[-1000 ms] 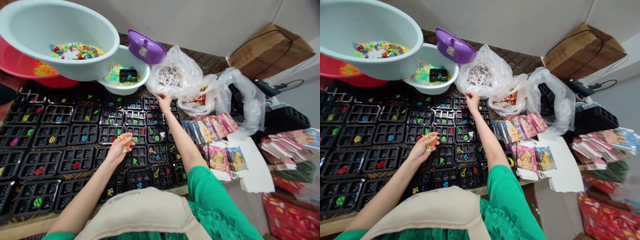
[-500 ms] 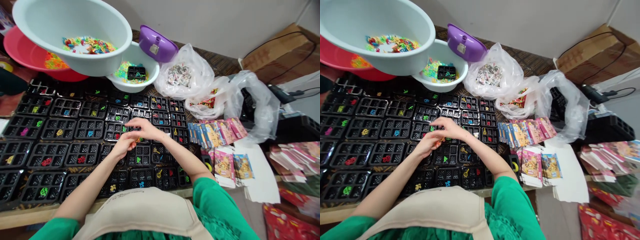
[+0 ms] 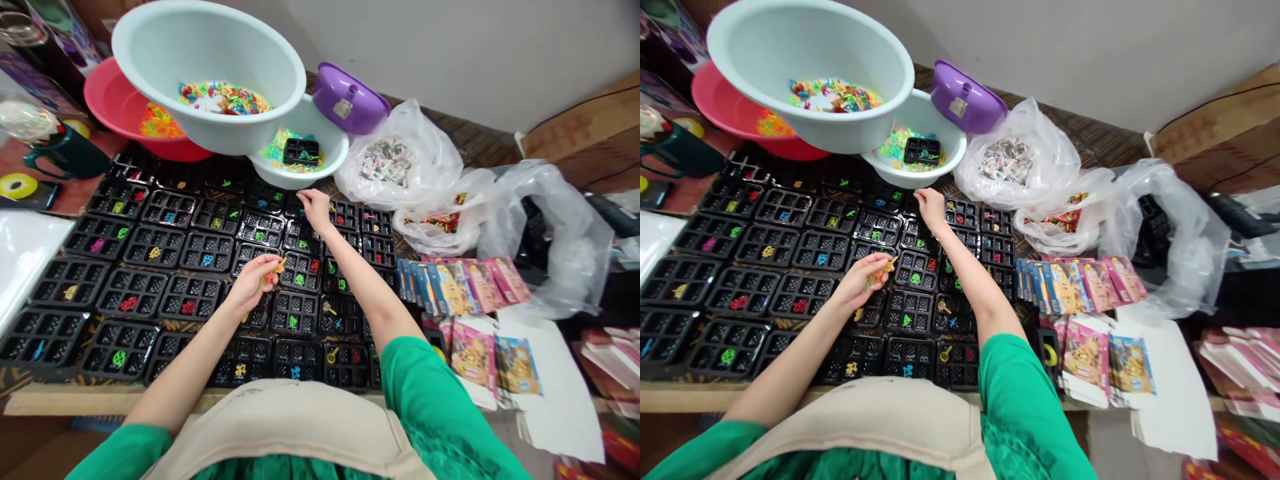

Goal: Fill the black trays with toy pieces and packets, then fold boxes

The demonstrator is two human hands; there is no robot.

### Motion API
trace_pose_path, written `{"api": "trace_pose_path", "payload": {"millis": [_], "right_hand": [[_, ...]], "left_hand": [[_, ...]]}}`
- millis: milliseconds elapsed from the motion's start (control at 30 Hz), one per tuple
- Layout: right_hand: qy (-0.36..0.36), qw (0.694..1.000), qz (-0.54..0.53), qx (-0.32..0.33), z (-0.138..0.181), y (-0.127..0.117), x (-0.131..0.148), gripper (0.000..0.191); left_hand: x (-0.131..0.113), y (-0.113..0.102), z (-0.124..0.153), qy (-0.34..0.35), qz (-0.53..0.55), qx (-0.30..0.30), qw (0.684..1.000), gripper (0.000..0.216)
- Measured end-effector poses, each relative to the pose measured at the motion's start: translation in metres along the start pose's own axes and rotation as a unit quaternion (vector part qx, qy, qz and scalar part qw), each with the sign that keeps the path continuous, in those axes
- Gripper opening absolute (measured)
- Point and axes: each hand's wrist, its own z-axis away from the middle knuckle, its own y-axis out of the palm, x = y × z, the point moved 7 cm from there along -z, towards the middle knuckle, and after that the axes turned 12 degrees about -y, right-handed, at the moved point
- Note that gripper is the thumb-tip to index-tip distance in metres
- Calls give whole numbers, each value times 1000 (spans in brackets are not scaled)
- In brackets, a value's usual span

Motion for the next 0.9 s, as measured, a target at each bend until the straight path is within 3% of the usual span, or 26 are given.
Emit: {"api": "trace_pose_path", "payload": {"millis": [100,233,267,367,433,567,700,900], "right_hand": [[-38,996,57,60,-10,16,-4,16],[-61,998,13,7,23,2,36,27],[-59,998,-26,28,38,2,50,29],[-64,970,-140,186,87,15,91,29],[-56,966,-147,206,109,14,100,27],[-20,988,-64,140,116,7,84,17],[-41,980,-15,195,113,26,87,7],[-38,952,143,270,118,43,103,20]], "left_hand": [[-5,-10,1,-1,52,0,999,32],[-12,-17,1,20,67,8,998,37],[-12,-17,1,27,60,7,998,37],[-10,-13,3,38,32,11,999,37],[-11,-13,6,45,22,13,999,42],[-23,-33,10,78,48,-42,995,46],[-36,-56,11,114,80,-89,986,27],[-36,-55,11,120,68,-95,986,27]]}}
